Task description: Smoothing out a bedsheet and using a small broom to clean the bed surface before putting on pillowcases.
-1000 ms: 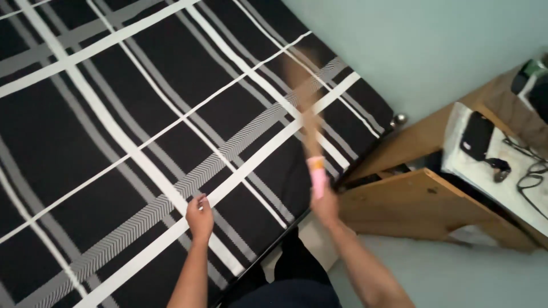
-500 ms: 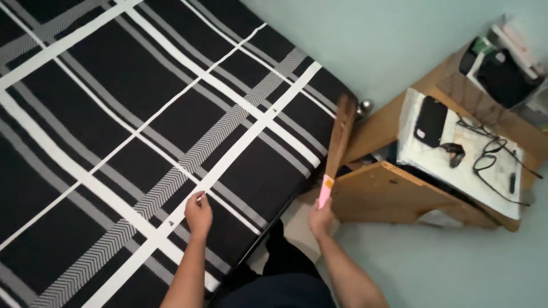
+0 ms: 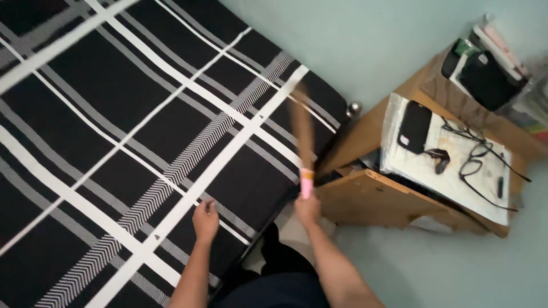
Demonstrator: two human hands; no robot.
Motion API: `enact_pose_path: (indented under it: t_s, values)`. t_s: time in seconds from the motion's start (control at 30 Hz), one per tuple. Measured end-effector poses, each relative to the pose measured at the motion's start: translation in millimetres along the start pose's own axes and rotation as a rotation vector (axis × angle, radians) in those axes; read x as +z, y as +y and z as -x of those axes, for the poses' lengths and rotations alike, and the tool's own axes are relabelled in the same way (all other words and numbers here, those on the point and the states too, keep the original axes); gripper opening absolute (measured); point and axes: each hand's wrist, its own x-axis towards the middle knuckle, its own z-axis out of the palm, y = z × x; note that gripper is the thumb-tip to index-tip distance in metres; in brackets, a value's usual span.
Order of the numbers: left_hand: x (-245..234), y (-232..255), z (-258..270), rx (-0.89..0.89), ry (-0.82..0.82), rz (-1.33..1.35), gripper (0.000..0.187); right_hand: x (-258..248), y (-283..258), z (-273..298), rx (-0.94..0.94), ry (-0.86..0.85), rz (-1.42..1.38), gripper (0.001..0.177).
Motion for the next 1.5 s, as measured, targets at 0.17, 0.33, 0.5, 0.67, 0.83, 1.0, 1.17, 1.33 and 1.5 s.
enact_pose_path:
  t_s: [0.17, 0.33, 0.5, 0.67, 0.83, 1.0, 1.17, 1.33, 1.5]
  values:
    - [-19, -2, 7, -0.093, 0.008, 0.006, 0.027, -26, -13, -33, 0.166, 0.256, -0.397, 0.03]
    - [-21, -38, 8, -0.165, 0.036, -0.004, 0.029, -20, -66, 23, -0.107, 0.246, -0.532, 0.033]
    - [-39, -64, 3, -0.231, 0.086, -0.008, 0.03, -9, -115, 80, -0.309, -0.064, -0.432, 0.048]
    - [-76, -71, -11, -0.311, 0.128, -0.025, 0.03, 3, -165, 91, -0.896, -0.306, -0.144, 0.057]
    - [-101, -98, -49, -0.21, 0.227, -0.087, 0.028, 33, -220, 83, -1.03, -0.342, -0.122, 0.057]
    - [-118, -84, -113, -0.259, 0.301, -0.137, 0.03, 58, -297, 56, -1.084, -0.331, -0.254, 0.053]
    - [-114, -89, -224, -0.124, 0.51, -0.268, 0.033, 97, -401, 8, -1.014, -0.399, -0.223, 0.053]
    - [-106, -89, -353, -0.084, 0.621, -0.401, 0.039, 143, -525, -36, -1.154, -0.436, -0.296, 0.056]
    - [-101, -90, -424, -0.094, 0.604, -0.578, 0.047, 222, -657, -69, -1.331, -0.45, -0.365, 0.056]
